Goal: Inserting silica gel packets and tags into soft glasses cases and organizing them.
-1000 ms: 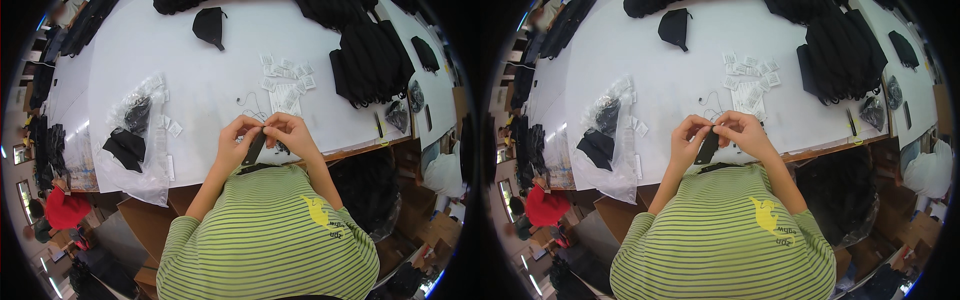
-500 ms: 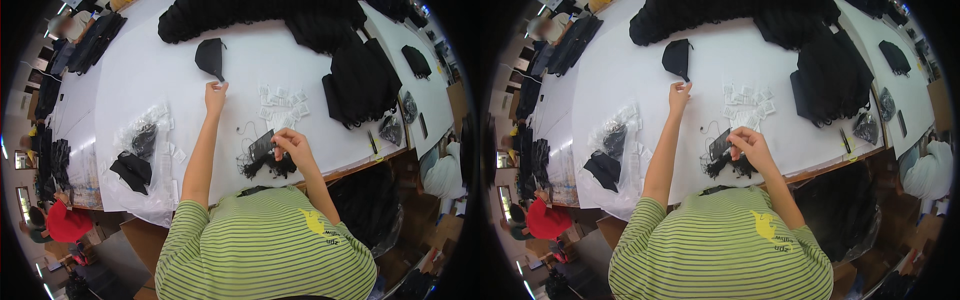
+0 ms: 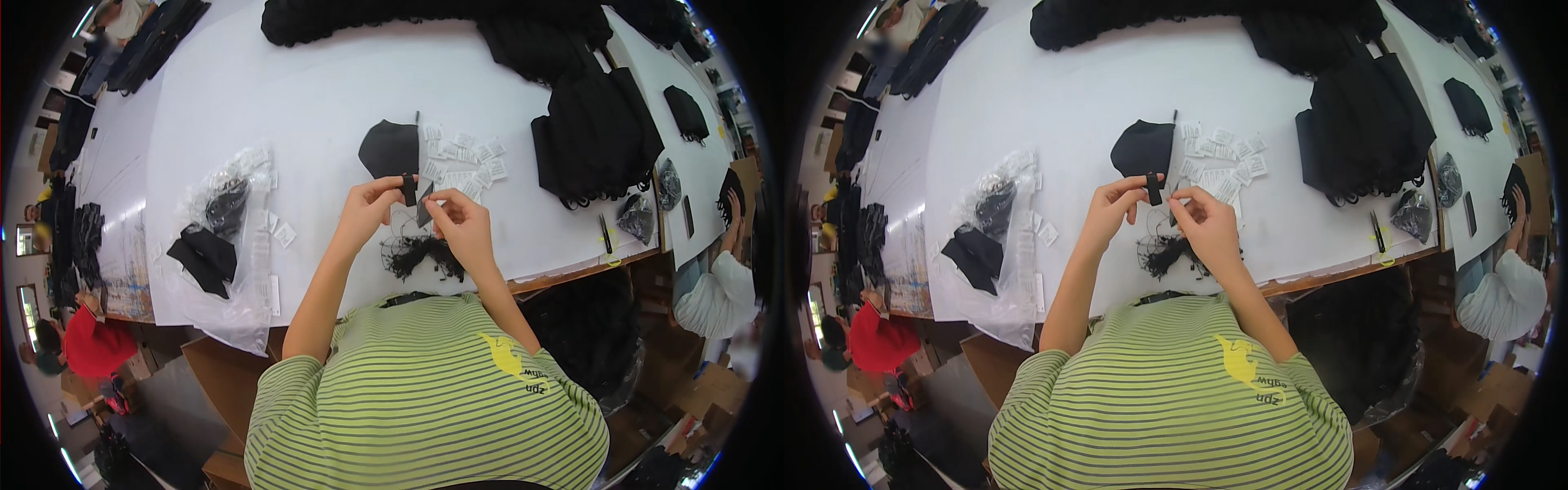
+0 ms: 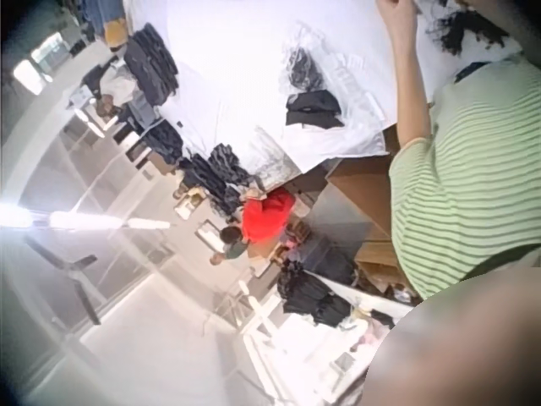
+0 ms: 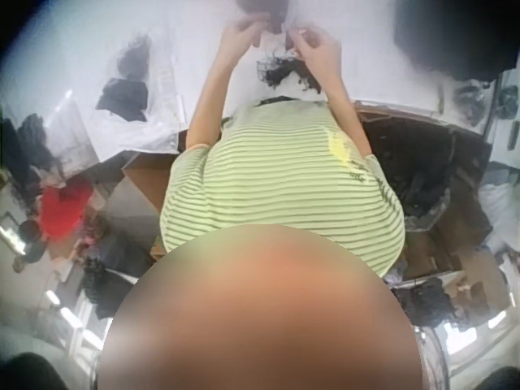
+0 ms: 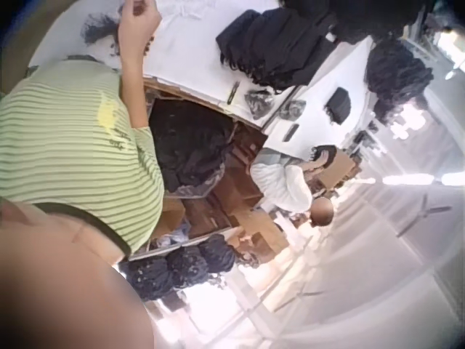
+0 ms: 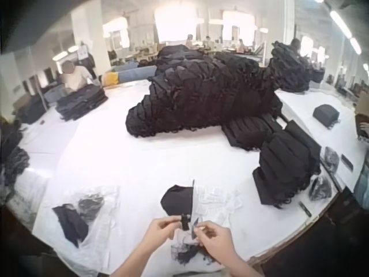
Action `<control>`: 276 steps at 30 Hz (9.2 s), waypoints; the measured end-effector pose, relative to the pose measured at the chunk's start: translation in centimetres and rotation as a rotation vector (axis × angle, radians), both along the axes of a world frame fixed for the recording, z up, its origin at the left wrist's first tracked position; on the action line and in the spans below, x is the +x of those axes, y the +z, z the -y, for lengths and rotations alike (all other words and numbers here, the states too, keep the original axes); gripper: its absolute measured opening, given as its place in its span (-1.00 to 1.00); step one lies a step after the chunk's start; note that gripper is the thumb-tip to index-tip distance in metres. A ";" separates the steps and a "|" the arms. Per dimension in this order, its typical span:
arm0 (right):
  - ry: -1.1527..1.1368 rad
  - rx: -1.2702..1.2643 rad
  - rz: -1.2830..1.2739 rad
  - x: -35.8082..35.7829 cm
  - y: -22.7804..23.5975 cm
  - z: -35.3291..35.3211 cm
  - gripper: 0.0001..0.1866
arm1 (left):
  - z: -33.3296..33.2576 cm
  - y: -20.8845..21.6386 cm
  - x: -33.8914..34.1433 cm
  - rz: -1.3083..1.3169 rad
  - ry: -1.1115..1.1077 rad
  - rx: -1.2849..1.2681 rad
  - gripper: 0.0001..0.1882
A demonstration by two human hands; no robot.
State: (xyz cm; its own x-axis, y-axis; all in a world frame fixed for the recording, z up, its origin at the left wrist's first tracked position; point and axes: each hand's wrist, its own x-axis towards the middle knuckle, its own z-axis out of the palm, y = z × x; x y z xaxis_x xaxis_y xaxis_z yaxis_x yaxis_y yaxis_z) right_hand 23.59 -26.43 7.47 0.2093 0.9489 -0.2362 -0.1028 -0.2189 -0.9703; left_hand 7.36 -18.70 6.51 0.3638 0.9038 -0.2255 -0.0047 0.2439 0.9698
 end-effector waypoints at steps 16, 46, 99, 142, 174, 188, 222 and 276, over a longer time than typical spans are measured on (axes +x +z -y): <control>0.439 0.231 0.594 -3.3 1.6 1.0 -0.85 | 7.9 0.5 -4.0 -0.196 0.239 0.262 -0.83; 0.279 0.253 -0.334 -3.4 4.0 3.2 -0.89 | 10.8 6.5 -2.6 -0.042 0.264 0.094 -0.93; 0.189 0.175 -0.328 4.8 2.4 5.6 -0.91 | 2.5 -1.9 -6.1 -0.744 -0.303 1.116 -0.81; -0.346 -0.232 0.340 24.7 -1.0 26.4 -0.74 | 4.5 -3.5 -2.5 -0.814 -0.107 0.806 -0.80; 0.542 -0.012 0.537 4.7 4.6 3.5 -0.48 | 9.9 5.6 -11.4 -0.686 0.026 0.705 -0.81; -0.148 0.118 -1.371 3.1 -0.7 -0.5 -0.71 | 10.5 5.6 -7.2 -0.504 -0.368 0.535 -0.81; 0.618 0.016 0.527 0.8 3.8 1.3 -0.77 | 10.3 5.9 -4.4 -0.674 -0.281 0.677 -0.80; 0.637 0.085 0.501 -2.0 7.7 0.9 -0.83 | 9.5 -4.1 -6.4 0.875 0.164 -0.280 -0.34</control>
